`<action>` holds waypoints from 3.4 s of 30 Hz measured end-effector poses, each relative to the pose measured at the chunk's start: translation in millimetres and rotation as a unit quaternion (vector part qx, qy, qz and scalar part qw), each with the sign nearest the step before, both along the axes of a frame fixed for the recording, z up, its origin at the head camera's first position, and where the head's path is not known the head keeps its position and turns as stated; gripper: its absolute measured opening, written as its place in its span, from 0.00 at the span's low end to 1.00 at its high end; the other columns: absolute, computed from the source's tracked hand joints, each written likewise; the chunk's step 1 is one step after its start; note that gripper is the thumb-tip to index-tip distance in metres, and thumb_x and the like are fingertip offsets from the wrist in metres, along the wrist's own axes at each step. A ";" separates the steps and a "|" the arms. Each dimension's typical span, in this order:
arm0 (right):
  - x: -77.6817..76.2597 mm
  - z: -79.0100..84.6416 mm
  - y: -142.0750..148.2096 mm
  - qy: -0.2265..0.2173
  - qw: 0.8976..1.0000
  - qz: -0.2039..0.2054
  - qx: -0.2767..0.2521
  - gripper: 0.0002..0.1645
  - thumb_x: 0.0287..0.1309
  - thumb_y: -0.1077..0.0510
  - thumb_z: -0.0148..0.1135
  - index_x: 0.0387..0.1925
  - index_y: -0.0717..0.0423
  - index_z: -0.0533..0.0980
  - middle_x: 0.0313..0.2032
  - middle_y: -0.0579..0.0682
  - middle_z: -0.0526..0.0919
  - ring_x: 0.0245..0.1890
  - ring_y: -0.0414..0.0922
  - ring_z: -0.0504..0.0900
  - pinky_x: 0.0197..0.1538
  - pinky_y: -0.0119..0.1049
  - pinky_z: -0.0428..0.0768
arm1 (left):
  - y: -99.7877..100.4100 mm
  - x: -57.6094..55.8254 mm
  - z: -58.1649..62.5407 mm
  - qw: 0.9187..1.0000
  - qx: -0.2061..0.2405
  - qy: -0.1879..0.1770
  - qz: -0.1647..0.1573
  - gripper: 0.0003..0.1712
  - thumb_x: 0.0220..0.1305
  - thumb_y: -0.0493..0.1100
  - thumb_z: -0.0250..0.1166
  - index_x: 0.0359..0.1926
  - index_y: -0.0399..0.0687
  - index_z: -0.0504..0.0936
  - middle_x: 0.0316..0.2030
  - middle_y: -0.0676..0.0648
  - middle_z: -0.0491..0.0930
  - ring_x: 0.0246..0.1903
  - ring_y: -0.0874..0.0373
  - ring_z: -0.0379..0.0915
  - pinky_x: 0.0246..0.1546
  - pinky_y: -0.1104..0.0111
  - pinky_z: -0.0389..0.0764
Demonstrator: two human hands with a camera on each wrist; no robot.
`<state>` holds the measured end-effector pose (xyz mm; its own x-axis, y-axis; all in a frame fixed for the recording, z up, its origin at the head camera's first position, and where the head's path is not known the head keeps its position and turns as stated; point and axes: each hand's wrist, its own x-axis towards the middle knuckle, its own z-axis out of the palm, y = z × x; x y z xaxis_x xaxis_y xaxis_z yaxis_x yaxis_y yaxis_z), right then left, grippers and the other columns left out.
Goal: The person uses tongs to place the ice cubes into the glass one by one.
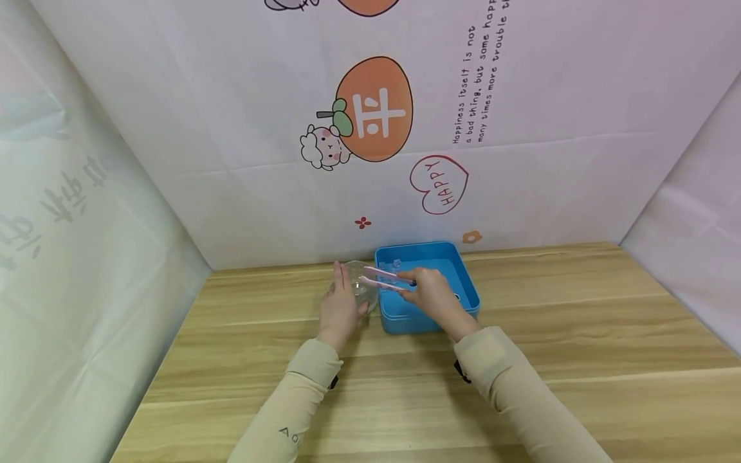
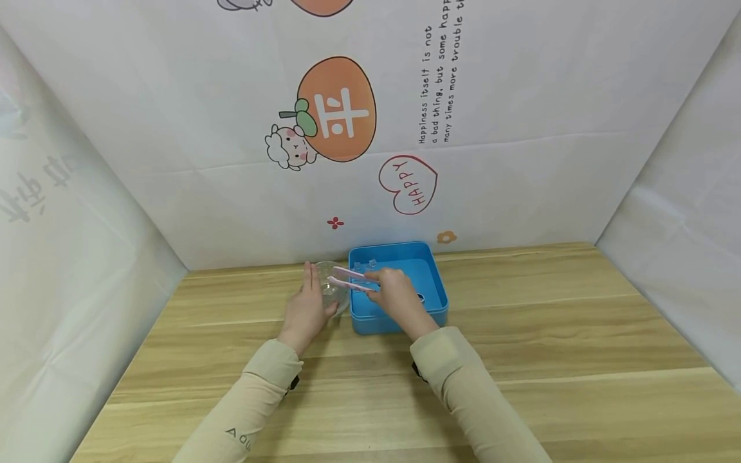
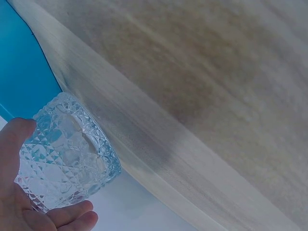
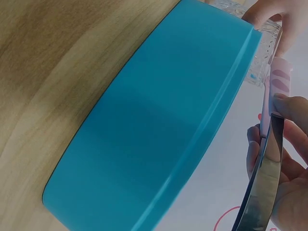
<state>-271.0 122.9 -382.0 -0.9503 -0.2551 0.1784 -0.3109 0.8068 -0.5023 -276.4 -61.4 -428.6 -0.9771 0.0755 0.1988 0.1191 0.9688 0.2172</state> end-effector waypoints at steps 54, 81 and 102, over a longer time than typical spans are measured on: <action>-12.0 -16.8 24.8 -0.045 0.994 -0.103 0.008 0.26 0.57 0.59 0.66 0.57 0.63 0.75 0.56 0.63 0.79 0.53 0.58 0.80 0.52 0.50 0.81 | -0.8 -0.6 -2.1 1.000 0.000 0.015 0.002 0.55 0.57 0.56 0.68 0.72 0.31 0.49 0.73 0.34 0.50 0.45 0.46 0.80 0.34 0.63 0.81; -17.0 -25.3 21.0 -0.080 0.989 -0.111 0.053 0.23 0.58 0.61 0.64 0.55 0.63 0.76 0.55 0.63 0.80 0.52 0.59 0.80 0.48 0.49 0.82 | -0.8 -1.7 -2.8 1.000 -0.009 0.009 0.007 0.56 0.57 0.58 0.67 0.72 0.30 0.49 0.73 0.34 0.49 0.50 0.45 0.79 0.45 0.60 0.81; -25.3 -32.7 15.2 -0.085 0.986 -0.128 0.059 0.22 0.60 0.60 0.63 0.56 0.61 0.77 0.53 0.62 0.81 0.50 0.57 0.80 0.51 0.51 0.80 | -0.6 -3.1 -3.3 1.000 -0.005 -0.002 0.008 0.56 0.58 0.58 0.66 0.73 0.32 0.47 0.74 0.35 0.48 0.51 0.44 0.78 0.47 0.59 0.80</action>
